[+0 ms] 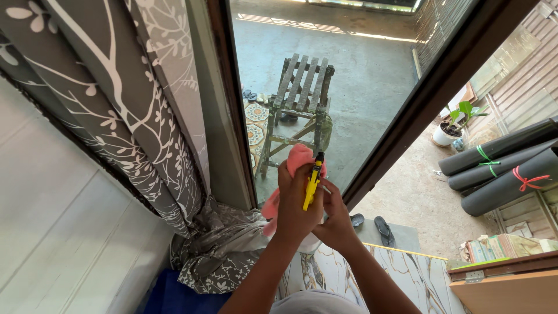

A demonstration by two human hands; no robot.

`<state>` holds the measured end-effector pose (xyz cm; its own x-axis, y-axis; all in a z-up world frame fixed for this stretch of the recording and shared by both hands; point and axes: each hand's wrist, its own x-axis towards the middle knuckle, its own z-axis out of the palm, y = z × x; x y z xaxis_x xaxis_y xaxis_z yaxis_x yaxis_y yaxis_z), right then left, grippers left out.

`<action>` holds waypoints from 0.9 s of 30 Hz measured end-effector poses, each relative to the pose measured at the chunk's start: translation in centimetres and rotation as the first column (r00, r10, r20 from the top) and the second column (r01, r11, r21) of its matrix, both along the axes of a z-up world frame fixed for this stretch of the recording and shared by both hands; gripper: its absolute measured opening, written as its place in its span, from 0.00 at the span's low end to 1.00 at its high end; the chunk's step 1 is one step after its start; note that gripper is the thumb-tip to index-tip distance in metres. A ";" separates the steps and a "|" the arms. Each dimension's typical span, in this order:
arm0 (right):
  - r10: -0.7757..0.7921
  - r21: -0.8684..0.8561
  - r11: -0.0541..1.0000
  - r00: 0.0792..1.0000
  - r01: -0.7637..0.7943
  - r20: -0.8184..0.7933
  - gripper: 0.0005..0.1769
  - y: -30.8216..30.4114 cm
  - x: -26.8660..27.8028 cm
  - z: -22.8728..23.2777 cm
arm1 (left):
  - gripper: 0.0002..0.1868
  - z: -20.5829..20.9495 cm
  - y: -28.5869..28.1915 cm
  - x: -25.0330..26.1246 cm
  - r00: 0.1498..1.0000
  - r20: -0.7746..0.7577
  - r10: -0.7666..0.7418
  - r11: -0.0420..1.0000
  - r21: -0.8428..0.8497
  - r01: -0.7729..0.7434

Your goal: The person cleans a glass door by spraying liquid from a spray bottle and wiping the surface with a cloth.

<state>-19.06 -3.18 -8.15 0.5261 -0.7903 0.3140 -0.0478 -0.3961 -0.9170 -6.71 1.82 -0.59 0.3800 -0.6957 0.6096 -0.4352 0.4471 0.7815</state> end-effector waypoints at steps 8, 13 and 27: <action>-0.041 -0.208 0.978 0.981 0.001 -0.188 0.51 0.3 -0.3 -0.1 | 0.25 -1.5 -0.3 -0.4 0.995 0.088 0.047 0.999 0.013 -0.048; -0.090 -0.307 0.951 0.980 0.031 -0.180 0.49 0.7 -0.7 -1.4 | 0.28 -1.7 -0.2 0.7 0.981 0.177 -0.083 0.996 0.050 0.075; -0.024 -0.280 0.960 0.992 -0.013 -0.127 0.44 1.0 -0.9 -2.6 | 0.35 -1.4 -0.2 2.6 0.919 0.358 -0.164 0.986 0.059 0.153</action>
